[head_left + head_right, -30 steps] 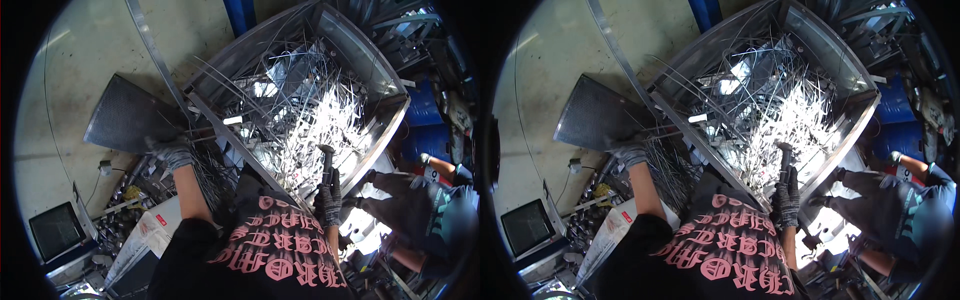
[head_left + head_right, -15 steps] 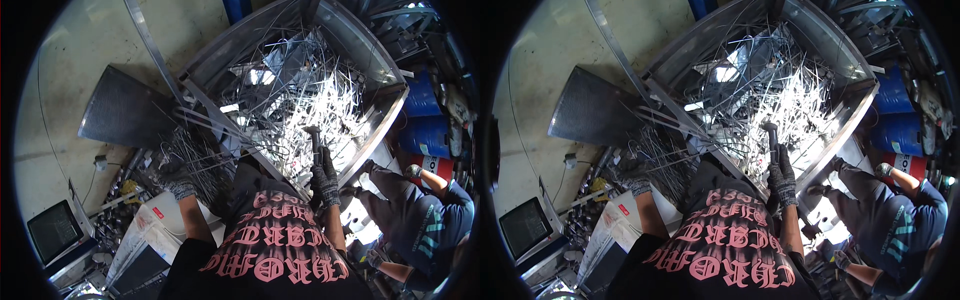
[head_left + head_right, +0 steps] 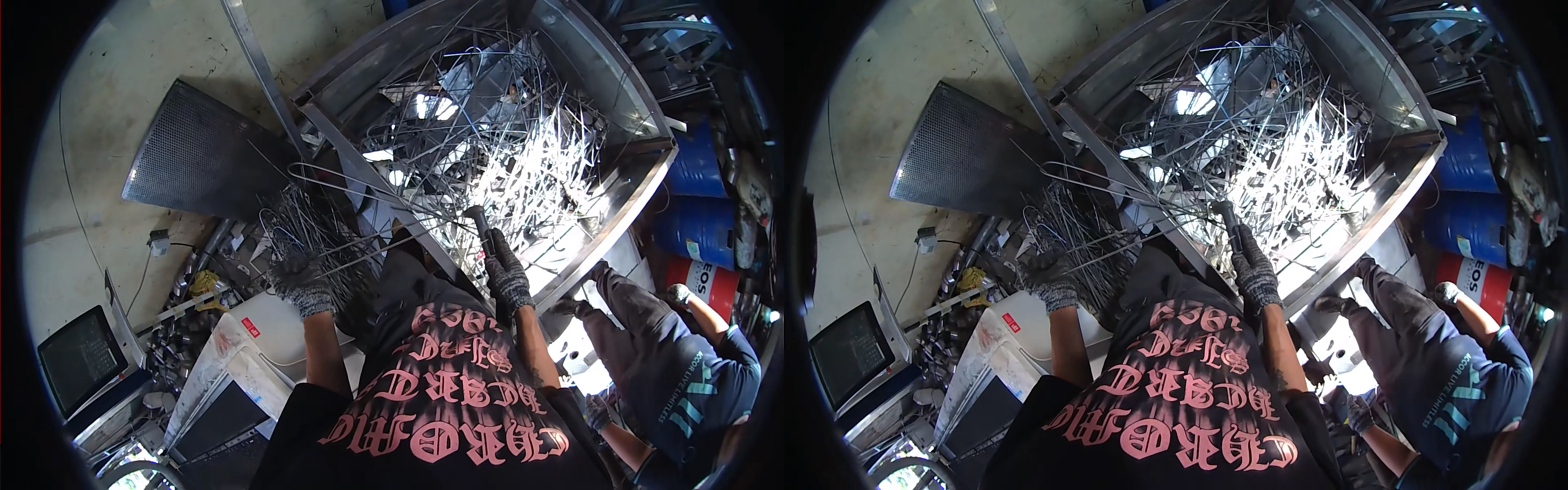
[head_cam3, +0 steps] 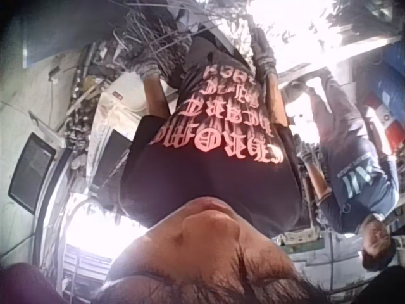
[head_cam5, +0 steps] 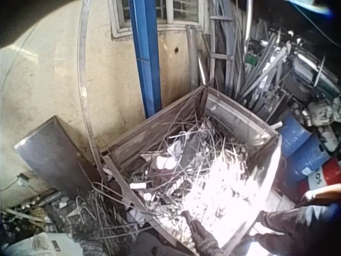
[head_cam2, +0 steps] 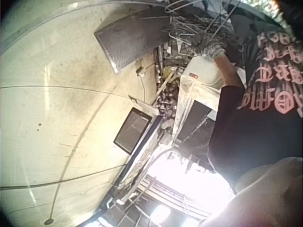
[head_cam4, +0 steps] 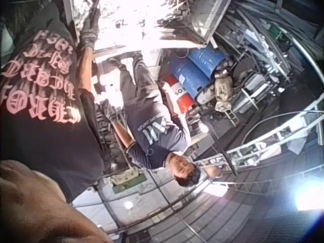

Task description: Using a welding torch to join or cut metal wires and scraps in a bin.

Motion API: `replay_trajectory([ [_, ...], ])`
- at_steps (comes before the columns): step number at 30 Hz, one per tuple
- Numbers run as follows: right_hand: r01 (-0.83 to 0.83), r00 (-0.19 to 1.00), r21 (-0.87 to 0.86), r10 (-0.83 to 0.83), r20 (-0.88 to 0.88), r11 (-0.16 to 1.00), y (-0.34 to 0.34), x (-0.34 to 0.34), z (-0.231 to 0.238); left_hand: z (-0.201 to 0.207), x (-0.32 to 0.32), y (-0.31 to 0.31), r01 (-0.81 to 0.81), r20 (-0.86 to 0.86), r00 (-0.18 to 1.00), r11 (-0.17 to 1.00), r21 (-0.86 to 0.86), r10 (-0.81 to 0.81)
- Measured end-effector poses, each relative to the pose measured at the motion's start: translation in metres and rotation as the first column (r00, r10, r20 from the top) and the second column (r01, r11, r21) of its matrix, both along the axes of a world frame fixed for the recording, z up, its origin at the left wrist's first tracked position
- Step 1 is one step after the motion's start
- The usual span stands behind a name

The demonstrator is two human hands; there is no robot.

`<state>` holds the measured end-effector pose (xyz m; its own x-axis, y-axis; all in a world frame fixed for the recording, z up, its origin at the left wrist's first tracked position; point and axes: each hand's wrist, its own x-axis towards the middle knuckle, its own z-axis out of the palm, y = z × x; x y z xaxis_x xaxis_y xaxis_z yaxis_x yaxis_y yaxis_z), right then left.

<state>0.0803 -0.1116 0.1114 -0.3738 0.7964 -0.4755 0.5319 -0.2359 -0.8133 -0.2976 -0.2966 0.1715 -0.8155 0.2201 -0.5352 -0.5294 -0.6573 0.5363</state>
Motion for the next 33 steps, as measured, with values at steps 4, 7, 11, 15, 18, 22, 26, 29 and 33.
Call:
replay_trajectory([
  [4,0.107,0.994,-0.271,-0.104,0.026,0.957,0.008,-0.014,0.03,-0.018,-0.001,-0.003,0.039,-0.029,0.999,0.994,0.1,-0.036],
  [7,0.074,0.997,-0.276,-0.071,0.02,0.958,0.01,-0.016,0.029,-0.052,-0.001,-0.006,0.051,-0.029,0.999,0.961,0.272,-0.045],
  [11,0.038,0.999,-0.177,-0.032,0.034,0.984,0.011,-0.006,-0.003,-0.059,0.007,0.017,0.066,0.004,0.998,0.971,0.23,-0.068],
  [15,0.103,0.995,-0.143,-0.103,0.009,0.984,0.008,-0.002,-0.003,-0.038,0.018,0.035,-0.026,0.076,0.997,0.998,0.063,0.021],
  [18,0.119,0.993,-0.193,-0.111,0.05,0.974,0.008,-0.004,0.007,-0.039,0.018,0.03,0.012,0.085,0.996,0.987,0.162,-0.026],
  [22,0.063,0.994,-0.169,-0.047,0.098,0.984,0.011,-0.002,-0.014,-0.02,0.026,0.038,0.038,0.044,0.998,0.993,0.113,-0.043],
  [26,0.011,0.989,-0.114,0.006,0.146,0.993,0.009,0.003,-0.044,-0.029,0.021,0.034,0.067,0.053,0.996,0.983,0.172,-0.077],
  [29,0.007,0.991,-0.023,-0.004,0.133,1.0,0.008,0.012,-0.063,-0.018,0.027,0.047,0.045,0.068,0.996,0.997,0.061,-0.05],
  [33,0.037,0.993,-0.096,-0.026,0.114,0.995,0.009,0.005,-0.053,-0.074,0.001,0.01,0.131,-0.009,0.991,0.941,0.312,-0.135],
])
